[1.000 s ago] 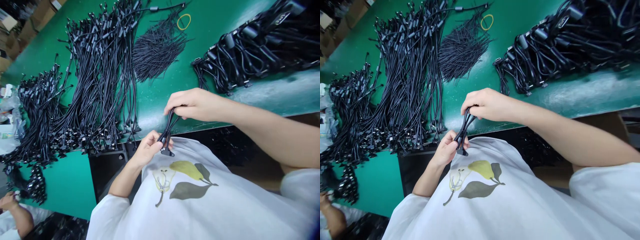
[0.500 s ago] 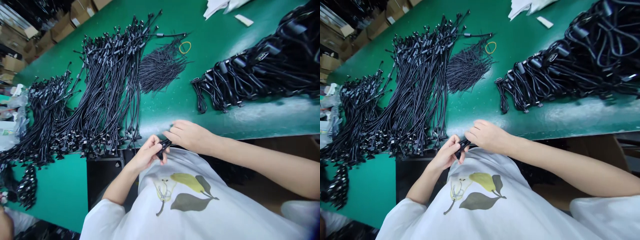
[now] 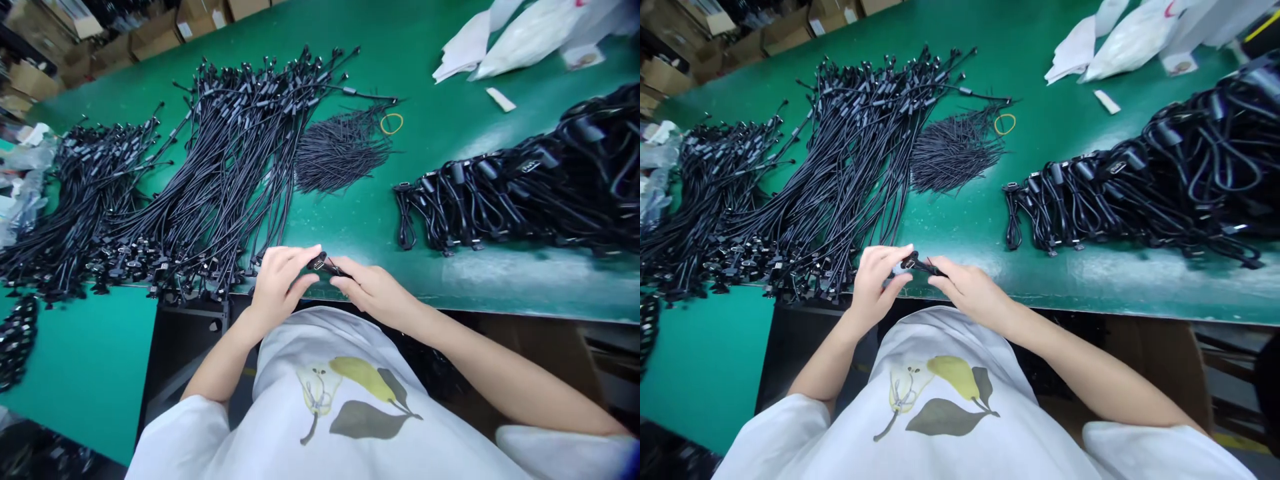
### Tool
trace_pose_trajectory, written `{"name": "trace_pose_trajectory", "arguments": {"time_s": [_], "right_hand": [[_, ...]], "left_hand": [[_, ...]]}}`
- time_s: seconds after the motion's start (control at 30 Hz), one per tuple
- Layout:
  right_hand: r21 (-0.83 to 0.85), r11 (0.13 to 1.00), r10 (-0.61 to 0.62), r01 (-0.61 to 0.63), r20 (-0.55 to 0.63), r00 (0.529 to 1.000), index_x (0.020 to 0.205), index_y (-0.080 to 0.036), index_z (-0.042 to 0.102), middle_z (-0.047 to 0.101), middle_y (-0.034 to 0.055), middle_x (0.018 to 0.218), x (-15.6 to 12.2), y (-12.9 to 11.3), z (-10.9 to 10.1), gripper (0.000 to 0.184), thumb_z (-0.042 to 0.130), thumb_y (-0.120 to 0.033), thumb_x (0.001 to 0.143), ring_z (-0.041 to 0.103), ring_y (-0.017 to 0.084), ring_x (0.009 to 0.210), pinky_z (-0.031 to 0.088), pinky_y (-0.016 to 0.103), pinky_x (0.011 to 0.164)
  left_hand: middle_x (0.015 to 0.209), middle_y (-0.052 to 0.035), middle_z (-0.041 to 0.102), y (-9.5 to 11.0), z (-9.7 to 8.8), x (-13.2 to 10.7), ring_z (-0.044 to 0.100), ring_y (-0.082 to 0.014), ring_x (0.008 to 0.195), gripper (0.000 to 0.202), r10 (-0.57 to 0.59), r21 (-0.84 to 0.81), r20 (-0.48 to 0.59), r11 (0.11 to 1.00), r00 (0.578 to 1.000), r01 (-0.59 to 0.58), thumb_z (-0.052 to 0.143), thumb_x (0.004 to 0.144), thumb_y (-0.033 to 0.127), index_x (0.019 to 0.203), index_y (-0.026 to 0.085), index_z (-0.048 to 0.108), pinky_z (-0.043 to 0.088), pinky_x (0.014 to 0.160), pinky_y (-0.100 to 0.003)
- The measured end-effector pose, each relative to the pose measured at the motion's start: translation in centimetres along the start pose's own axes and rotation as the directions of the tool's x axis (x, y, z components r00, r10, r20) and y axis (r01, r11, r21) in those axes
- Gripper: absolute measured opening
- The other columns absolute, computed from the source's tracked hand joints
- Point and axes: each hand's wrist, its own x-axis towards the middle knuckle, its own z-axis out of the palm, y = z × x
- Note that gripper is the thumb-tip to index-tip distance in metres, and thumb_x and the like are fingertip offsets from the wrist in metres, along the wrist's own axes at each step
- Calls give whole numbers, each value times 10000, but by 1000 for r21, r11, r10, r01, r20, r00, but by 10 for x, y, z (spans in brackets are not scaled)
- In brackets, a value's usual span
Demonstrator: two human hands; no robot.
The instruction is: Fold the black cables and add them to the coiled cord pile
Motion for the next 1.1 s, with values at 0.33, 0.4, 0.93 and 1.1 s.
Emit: {"name": "trace_pose_trajectory", "arguments": {"time_s": [0.33,0.4,0.93,1.1], "right_hand": [[-272,947,-228,173,-186,956,1412,-186,438,656,94,1225,0,13,11,433,368,-228,987,667,157,1012,544,291,854],[-238,943,-274,231,-165,947,1415,-192,439,667,91,1189,1,14,14,436,360,-210,987,663,151,1009,543,282,857],[-750,661,-175,-25,-186,967,1345,-123,386,631,78,957,5,7,32,412,250,-336,1019,630,133,622,394,246,404],[-759,651,-162,-21,-166,973,1234,-157,503,617,42,846,-3,22,8,303,332,-238,998,604,113,624,391,219,457]], "left_hand": [[1273,-147,553,-2,20,-1,558,-229,1161,178,-386,-463,47,809,921,363,551,900,334,883,201,434,427,971,-415],[1231,-137,595,-3,26,2,587,-224,1152,206,-450,-679,115,616,886,401,526,919,342,852,206,386,438,979,-429],[1329,-83,609,-4,55,4,581,-276,1208,404,-603,-567,88,624,793,537,566,881,466,1180,212,659,465,1045,-431],[1388,-108,557,-1,68,1,524,-266,1281,453,-509,-457,152,724,847,517,469,920,508,1192,199,658,396,1108,-421]]}}
